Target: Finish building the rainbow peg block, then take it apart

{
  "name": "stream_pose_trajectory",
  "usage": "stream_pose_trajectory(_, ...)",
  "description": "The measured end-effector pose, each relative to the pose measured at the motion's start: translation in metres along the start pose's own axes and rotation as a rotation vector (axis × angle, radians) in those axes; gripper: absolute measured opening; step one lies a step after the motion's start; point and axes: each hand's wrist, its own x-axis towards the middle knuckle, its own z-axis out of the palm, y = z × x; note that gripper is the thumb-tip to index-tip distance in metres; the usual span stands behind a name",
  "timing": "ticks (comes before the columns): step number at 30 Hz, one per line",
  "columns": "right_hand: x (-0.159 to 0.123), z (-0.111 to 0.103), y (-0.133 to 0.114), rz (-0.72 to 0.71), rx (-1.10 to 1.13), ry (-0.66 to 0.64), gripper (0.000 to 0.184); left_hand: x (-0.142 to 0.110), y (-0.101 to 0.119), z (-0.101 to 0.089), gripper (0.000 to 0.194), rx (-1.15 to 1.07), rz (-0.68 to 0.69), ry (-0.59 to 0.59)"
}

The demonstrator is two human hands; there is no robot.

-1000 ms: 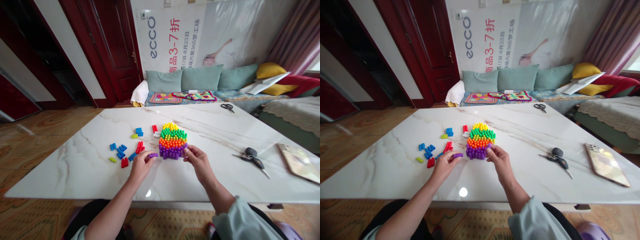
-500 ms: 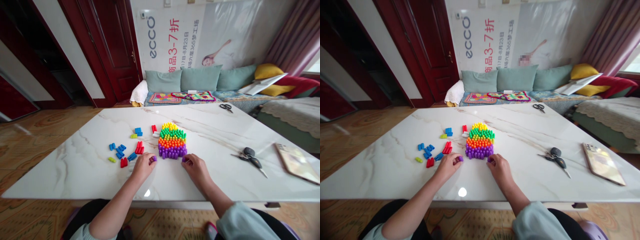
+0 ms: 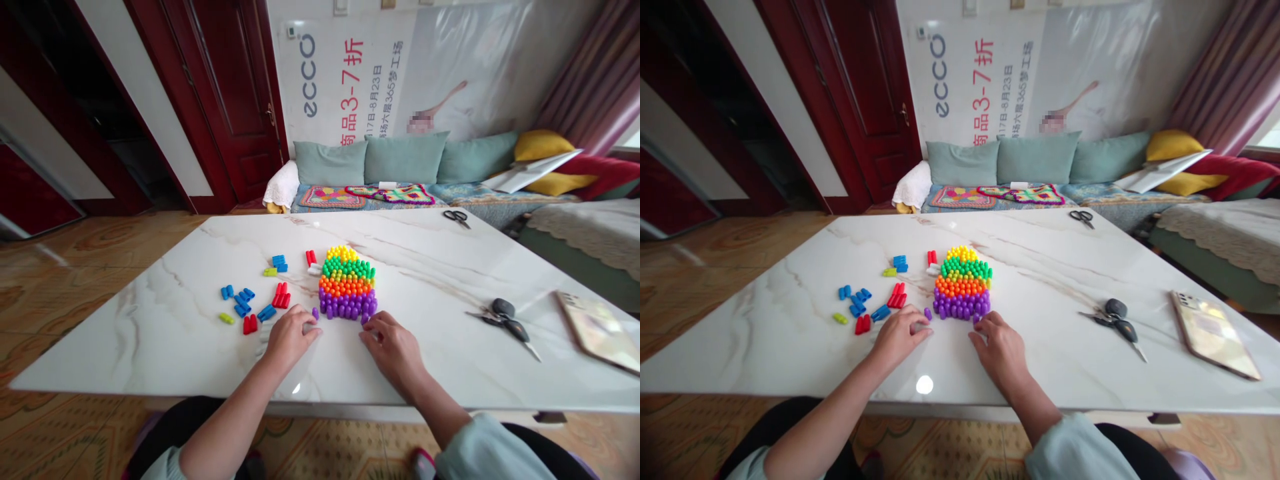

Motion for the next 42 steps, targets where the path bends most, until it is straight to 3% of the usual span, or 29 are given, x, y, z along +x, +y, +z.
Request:
stream_pose_trajectory(10,0.011,0.008,-0.013,0.008,-0.035,-0.013,0.017,-0.002,0.003,0.008,0.023,0.080,0.075,0.007)
stream_pose_trajectory(18,0.014,0.002,-0.006,0.157,-0.103,0.124,0.033,-0.002,0.001,0.010,0.002,0.026,0.041,0.065)
stream_pose_trajectory(23,0.012,0.006,-0.005,0.111,-0.151,0.036,0.032,-0.006,0.005,0.011,0.013,0.057,0.059,0.024)
stream_pose_trajectory(27,0.009,0.008,-0.009,0.072,-0.176,-0.003,0.031,-0.002,-0.001,-0.001,0.013,0.050,0.074,0.005)
stream_pose_trajectory(30,0.007,0.008,-0.010,0.056,-0.168,-0.019,0.032,0.008,-0.015,-0.018,0.017,0.132,0.072,0.136)
stream_pose_trajectory(33,0.007,0.007,-0.010,0.053,-0.171,-0.025,0.032,0.019,-0.033,-0.030,0.037,0.252,0.015,0.235)
stream_pose_trajectory(36,0.007,0.007,-0.010,0.050,-0.178,-0.026,0.031,0.025,-0.046,-0.027,0.049,0.256,-0.051,0.148)
stream_pose_trajectory(42,0.007,0.006,-0.009,0.023,-0.176,-0.024,0.030,0.026,-0.049,-0.012,0.045,0.228,-0.033,0.023)
